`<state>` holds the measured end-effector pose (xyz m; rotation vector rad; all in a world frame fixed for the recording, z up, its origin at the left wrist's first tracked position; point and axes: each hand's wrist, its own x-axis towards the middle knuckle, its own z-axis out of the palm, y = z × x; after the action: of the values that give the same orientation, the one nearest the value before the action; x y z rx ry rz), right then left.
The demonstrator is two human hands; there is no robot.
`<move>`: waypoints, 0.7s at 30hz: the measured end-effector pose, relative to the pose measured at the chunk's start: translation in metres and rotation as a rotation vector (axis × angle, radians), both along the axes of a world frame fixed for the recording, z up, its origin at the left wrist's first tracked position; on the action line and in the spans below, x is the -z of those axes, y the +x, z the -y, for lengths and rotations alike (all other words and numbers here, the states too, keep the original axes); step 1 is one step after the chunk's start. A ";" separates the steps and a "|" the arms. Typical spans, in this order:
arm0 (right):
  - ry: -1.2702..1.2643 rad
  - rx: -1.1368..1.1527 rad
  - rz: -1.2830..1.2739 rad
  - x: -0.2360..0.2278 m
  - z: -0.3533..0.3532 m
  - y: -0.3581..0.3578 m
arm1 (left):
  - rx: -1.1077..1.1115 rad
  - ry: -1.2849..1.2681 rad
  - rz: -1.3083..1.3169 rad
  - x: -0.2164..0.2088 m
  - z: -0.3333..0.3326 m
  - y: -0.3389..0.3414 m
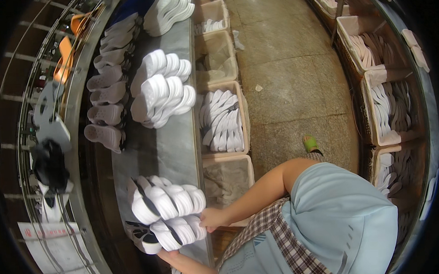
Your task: The person picks up white slippers from a shelf, turns them over to show the soles, and places them into a large white sack. The person repeats this process with multiple slippers and then ties the sack closed.
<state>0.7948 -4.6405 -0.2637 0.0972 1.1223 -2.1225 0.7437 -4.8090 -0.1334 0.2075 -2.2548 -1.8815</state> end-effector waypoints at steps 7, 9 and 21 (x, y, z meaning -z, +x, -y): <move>-0.003 -0.097 0.045 0.024 -0.128 0.024 | -0.188 0.150 0.119 -0.001 -0.071 -0.020; 0.020 -0.056 0.107 0.035 -0.184 0.027 | -0.215 0.128 0.141 0.005 -0.106 -0.025; 0.198 0.240 0.380 0.119 -0.445 0.031 | -0.364 0.019 0.242 -0.027 -0.207 -0.085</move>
<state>0.8262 -4.1956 -0.3825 0.7286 1.1259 -2.0709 0.6590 -4.6017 -0.1059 0.8288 -2.1561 -1.7591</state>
